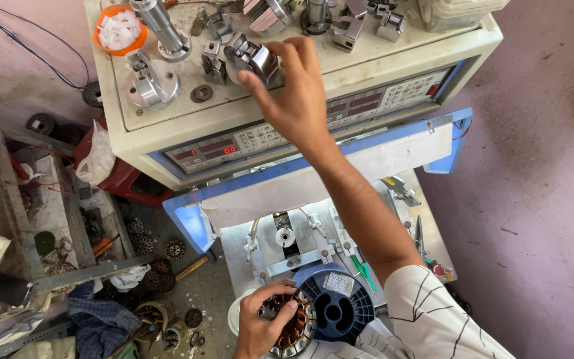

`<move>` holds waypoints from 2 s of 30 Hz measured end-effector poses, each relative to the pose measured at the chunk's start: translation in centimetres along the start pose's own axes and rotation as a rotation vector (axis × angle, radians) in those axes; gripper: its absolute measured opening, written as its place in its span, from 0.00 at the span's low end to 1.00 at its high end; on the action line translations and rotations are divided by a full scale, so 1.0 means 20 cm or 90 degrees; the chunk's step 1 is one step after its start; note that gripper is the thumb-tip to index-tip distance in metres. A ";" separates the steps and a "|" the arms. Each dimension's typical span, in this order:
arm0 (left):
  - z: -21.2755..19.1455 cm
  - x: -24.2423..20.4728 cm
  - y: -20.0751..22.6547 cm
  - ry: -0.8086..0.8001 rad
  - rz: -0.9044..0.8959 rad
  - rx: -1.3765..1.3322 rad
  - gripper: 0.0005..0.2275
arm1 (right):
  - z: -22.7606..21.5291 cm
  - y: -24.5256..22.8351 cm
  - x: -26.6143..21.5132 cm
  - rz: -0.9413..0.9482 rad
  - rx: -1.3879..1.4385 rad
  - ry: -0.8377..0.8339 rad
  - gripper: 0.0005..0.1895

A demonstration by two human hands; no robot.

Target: The person uses scissors to trim white tape from a motor stator, then places the stator into a machine and secures it with metal clamps. The person handles the stator, tape, and clamps throughout the process.

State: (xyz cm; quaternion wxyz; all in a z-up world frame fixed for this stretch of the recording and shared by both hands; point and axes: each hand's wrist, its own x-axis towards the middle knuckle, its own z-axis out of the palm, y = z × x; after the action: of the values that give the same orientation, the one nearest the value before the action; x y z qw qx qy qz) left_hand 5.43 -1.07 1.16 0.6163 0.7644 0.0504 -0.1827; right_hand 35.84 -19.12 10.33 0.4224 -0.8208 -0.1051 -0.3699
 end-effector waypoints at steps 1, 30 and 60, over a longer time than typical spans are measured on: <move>0.00 -0.01 -0.01 0.005 0.003 -0.002 0.11 | -0.04 0.04 -0.01 0.002 0.019 0.014 0.21; 0.02 -0.03 -0.01 0.023 0.015 -0.008 0.10 | -0.47 0.61 -0.02 0.036 0.384 -0.022 0.25; 0.03 -0.03 -0.01 0.018 0.001 0.000 0.11 | -0.32 0.41 0.03 -0.116 -0.170 0.008 0.25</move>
State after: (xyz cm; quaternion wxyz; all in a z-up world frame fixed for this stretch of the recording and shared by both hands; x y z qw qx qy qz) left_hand 4.68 -1.50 1.17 0.6159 0.7668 0.0584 -0.1712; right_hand 36.88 -29.22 8.02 0.2748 -0.8542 -0.1265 -0.4228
